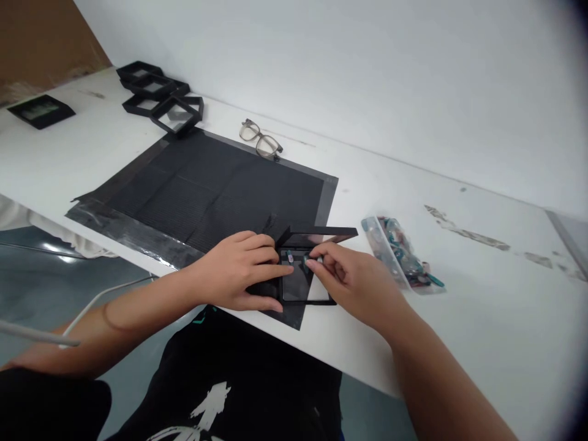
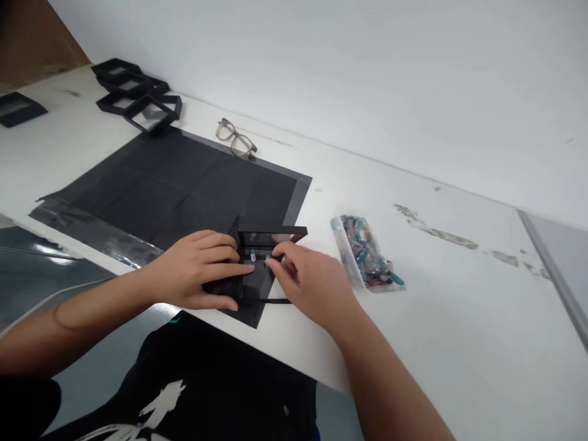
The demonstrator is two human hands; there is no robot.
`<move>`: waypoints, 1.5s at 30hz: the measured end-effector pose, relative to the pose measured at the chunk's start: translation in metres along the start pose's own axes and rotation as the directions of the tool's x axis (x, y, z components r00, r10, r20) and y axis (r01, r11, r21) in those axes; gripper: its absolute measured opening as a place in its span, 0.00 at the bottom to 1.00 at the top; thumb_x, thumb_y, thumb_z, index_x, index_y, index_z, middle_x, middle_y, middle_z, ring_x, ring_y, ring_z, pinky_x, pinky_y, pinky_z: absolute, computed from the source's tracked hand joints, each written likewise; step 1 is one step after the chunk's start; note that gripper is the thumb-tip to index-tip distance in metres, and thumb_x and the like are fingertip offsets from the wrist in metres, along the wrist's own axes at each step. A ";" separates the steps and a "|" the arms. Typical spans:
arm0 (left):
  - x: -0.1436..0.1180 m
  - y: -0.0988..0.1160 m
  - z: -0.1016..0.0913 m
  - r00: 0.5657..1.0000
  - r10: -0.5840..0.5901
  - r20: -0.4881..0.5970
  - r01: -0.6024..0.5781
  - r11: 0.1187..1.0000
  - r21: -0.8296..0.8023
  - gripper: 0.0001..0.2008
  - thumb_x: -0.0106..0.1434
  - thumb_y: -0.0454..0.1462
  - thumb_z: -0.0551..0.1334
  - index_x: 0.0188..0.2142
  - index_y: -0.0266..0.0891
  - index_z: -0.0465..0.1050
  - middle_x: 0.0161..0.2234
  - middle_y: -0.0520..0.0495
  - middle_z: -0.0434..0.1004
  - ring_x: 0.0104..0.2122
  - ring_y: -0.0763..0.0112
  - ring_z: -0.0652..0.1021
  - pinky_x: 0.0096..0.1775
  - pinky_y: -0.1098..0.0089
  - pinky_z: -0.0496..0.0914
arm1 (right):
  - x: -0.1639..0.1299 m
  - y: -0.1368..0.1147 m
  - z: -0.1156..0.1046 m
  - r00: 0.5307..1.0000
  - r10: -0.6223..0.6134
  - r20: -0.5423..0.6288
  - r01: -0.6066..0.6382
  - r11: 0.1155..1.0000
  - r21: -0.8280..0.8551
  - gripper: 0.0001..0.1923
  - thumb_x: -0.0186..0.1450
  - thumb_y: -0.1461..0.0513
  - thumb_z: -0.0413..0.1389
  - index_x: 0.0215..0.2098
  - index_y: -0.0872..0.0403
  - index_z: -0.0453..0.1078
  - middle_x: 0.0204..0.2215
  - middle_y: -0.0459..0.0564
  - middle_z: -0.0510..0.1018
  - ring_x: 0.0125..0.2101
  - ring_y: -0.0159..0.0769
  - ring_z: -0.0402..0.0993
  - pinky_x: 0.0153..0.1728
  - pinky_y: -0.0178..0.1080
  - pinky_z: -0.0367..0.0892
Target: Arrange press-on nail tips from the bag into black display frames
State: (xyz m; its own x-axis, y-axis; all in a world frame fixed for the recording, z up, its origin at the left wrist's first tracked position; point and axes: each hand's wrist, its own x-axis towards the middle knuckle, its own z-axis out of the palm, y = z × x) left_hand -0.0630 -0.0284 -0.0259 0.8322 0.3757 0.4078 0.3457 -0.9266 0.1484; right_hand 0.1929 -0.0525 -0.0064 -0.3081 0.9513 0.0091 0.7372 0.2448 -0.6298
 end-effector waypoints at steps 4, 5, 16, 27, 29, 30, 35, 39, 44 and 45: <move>-0.001 -0.001 0.000 0.999 -0.041 0.004 0.041 0.999 0.008 0.31 0.69 0.56 0.56 0.58 0.34 0.70 0.42 0.42 0.82 0.46 0.60 0.77 0.44 0.63 0.69 | -0.005 0.005 -0.004 0.998 -0.064 -0.016 0.062 0.992 -0.111 0.16 0.66 0.49 0.59 0.45 0.50 0.74 0.22 0.44 0.74 0.19 0.31 0.66 0.22 0.35 0.57; -0.001 -0.001 0.000 0.999 -0.042 0.017 0.042 0.999 0.013 0.30 0.70 0.55 0.54 0.59 0.34 0.69 0.42 0.42 0.81 0.46 0.60 0.77 0.44 0.63 0.69 | -0.006 0.006 -0.004 0.996 -0.087 -0.006 0.085 0.987 -0.138 0.17 0.66 0.48 0.60 0.46 0.49 0.75 0.22 0.44 0.75 0.19 0.30 0.66 0.22 0.35 0.58; 0.002 -0.002 0.000 0.997 -0.036 0.067 0.035 0.999 0.010 0.21 0.73 0.46 0.53 0.57 0.36 0.72 0.39 0.45 0.79 0.42 0.63 0.77 0.43 0.64 0.68 | 0.000 0.014 -0.001 0.984 -0.156 0.083 0.156 0.988 0.003 0.12 0.67 0.54 0.60 0.45 0.47 0.80 0.22 0.44 0.76 0.20 0.30 0.66 0.22 0.35 0.59; 0.001 -0.003 0.001 0.998 -0.033 0.058 0.032 0.999 0.016 0.19 0.73 0.46 0.55 0.55 0.39 0.74 0.39 0.46 0.79 0.43 0.65 0.76 0.43 0.65 0.67 | 0.004 0.019 0.005 0.978 -0.205 -0.028 0.202 0.976 -0.078 0.12 0.70 0.56 0.57 0.43 0.45 0.83 0.22 0.46 0.77 0.22 0.32 0.69 0.23 0.37 0.57; 0.001 -0.003 0.001 0.998 -0.038 0.056 0.038 0.999 0.011 0.18 0.73 0.46 0.56 0.55 0.39 0.74 0.40 0.47 0.79 0.43 0.64 0.76 0.43 0.65 0.67 | 0.004 0.017 0.006 0.977 -0.212 -0.034 0.208 0.974 -0.086 0.12 0.70 0.55 0.57 0.44 0.45 0.82 0.22 0.46 0.77 0.22 0.32 0.69 0.23 0.37 0.56; 0.000 -0.003 0.001 0.998 -0.040 0.054 0.039 0.999 0.003 0.18 0.73 0.45 0.56 0.55 0.39 0.74 0.40 0.47 0.79 0.43 0.64 0.76 0.43 0.65 0.67 | 0.004 0.017 0.007 0.975 -0.218 -0.032 0.215 0.973 -0.087 0.12 0.70 0.55 0.57 0.44 0.45 0.82 0.22 0.46 0.77 0.22 0.31 0.69 0.23 0.37 0.57; -0.001 -0.003 0.000 0.996 -0.070 0.062 0.073 0.997 -0.036 0.17 0.72 0.45 0.57 0.55 0.41 0.73 0.42 0.48 0.80 0.45 0.64 0.76 0.44 0.65 0.67 | 0.003 0.018 0.009 0.970 -0.242 -0.021 0.239 0.967 -0.087 0.13 0.67 0.52 0.61 0.45 0.46 0.82 0.22 0.45 0.77 0.20 0.29 0.66 0.23 0.36 0.58; 0.000 -0.002 0.001 0.988 -0.137 0.072 0.140 0.989 -0.047 0.19 0.72 0.46 0.56 0.57 0.39 0.71 0.45 0.47 0.80 0.47 0.65 0.77 0.46 0.65 0.68 | 0.002 0.016 0.012 0.971 -0.233 -0.050 0.227 0.968 -0.110 0.13 0.67 0.52 0.61 0.46 0.46 0.82 0.22 0.44 0.77 0.19 0.29 0.67 0.23 0.35 0.59; 0.001 -0.001 0.002 0.981 -0.166 0.097 0.170 0.985 -0.029 0.21 0.72 0.47 0.56 0.59 0.39 0.70 0.47 0.46 0.78 0.48 0.64 0.76 0.45 0.64 0.68 | 0.002 0.010 0.013 0.964 -0.252 -0.087 0.230 0.951 -0.207 0.12 0.68 0.54 0.59 0.47 0.45 0.80 0.24 0.43 0.79 0.21 0.29 0.70 0.24 0.34 0.60; 0.001 -0.001 0.002 0.979 -0.173 0.106 0.177 0.984 -0.032 0.21 0.73 0.47 0.56 0.59 0.40 0.70 0.47 0.46 0.78 0.47 0.64 0.76 0.45 0.64 0.68 | 0.002 0.009 0.014 0.961 -0.262 -0.092 0.236 0.944 -0.230 0.12 0.69 0.55 0.59 0.47 0.45 0.80 0.25 0.43 0.80 0.22 0.29 0.71 0.24 0.34 0.60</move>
State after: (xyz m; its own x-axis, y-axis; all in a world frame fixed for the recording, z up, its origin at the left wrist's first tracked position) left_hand -0.0622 -0.0269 -0.0274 0.8012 0.5297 0.2784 0.4734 -0.8456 0.2465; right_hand 0.1905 -0.0507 -0.0230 -0.4340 0.8670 0.2450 0.7620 0.4983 -0.4137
